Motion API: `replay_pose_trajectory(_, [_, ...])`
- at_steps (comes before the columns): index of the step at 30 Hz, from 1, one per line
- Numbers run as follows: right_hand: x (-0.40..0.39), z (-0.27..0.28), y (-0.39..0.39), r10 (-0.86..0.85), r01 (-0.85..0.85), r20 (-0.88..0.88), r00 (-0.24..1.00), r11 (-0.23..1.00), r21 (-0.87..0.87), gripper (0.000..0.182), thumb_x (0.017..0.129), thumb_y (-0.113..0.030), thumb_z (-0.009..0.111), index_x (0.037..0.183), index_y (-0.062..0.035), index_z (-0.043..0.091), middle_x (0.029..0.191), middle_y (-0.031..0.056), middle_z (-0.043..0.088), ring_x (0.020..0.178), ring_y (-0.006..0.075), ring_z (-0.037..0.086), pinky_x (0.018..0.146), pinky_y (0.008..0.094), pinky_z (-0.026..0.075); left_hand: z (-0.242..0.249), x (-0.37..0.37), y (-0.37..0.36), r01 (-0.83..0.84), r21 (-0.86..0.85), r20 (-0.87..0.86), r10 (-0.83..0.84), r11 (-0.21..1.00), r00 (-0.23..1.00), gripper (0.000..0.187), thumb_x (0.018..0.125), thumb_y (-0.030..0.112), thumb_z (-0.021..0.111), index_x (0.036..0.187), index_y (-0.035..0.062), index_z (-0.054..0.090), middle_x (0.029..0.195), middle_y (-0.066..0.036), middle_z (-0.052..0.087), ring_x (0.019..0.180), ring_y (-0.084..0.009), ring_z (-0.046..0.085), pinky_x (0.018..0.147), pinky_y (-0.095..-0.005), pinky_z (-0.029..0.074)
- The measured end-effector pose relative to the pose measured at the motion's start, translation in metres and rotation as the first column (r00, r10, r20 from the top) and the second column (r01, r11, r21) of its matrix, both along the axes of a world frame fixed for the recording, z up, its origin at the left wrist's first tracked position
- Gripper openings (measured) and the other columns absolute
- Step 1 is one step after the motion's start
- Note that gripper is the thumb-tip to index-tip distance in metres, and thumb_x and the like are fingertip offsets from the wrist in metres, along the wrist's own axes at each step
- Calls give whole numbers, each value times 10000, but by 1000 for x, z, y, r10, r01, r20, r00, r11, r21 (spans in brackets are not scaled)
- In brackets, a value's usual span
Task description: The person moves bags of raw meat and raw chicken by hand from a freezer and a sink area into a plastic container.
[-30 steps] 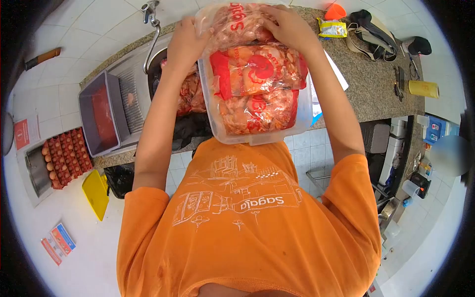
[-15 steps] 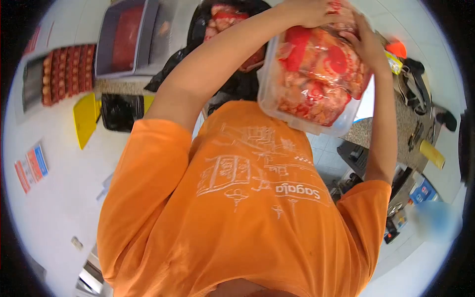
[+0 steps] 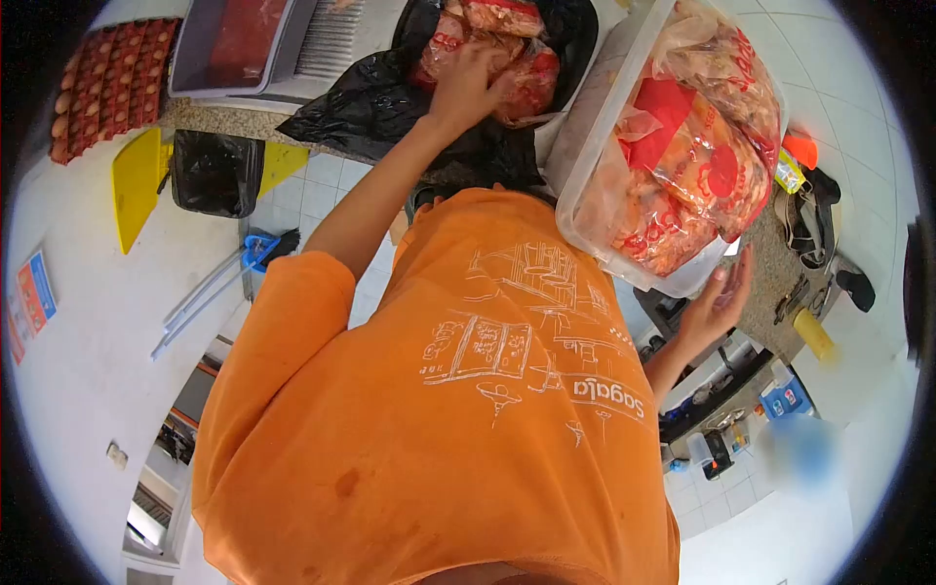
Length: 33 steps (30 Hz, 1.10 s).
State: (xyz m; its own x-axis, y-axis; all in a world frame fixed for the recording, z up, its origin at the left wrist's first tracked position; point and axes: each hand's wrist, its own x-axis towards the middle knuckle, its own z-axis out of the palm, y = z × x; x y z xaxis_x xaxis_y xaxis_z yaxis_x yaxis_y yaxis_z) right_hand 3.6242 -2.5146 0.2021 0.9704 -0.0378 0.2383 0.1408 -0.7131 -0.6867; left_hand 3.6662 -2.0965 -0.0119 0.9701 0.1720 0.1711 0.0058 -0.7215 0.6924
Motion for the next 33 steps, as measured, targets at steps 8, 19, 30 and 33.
replay_pose_trajectory(8, [-2,21,57,117,-95,70,991,962,-257,499,962,-129,674,1433,-8,563,1531,221,516,1439,364,477,1194,474,346,-77,67,-55,-38,70,-483,67,997,873,1002,805,587,791,1464,-49,385,1451,-288,482,1361,-428,481,1101,-506,443])
replay_pose_trajectory(19, [4,23,39,103,-86,125,987,987,-135,495,916,-56,704,1394,6,595,1463,221,580,1397,375,528,1181,481,374,-35,86,-42,191,39,-515,-144,981,845,521,882,430,714,1116,-36,719,1033,-288,728,994,-437,718,914,-517,549])
replay_pose_trajectory(30, [-7,9,-19,-68,62,262,963,998,34,399,944,-62,689,1335,3,647,1350,171,682,1305,327,621,1142,461,429,225,51,12,223,104,-147,-207,969,967,348,991,291,643,1144,-17,696,901,-212,745,826,-417,714,780,-419,551])
replay_pose_trajectory(33, [-5,12,-22,-55,34,268,962,996,85,391,948,-74,687,1329,5,650,1341,170,687,1299,324,624,1128,453,442,282,50,-2,241,-188,-143,-269,952,952,414,976,333,658,1231,8,680,977,-155,739,870,-382,697,820,-429,539])
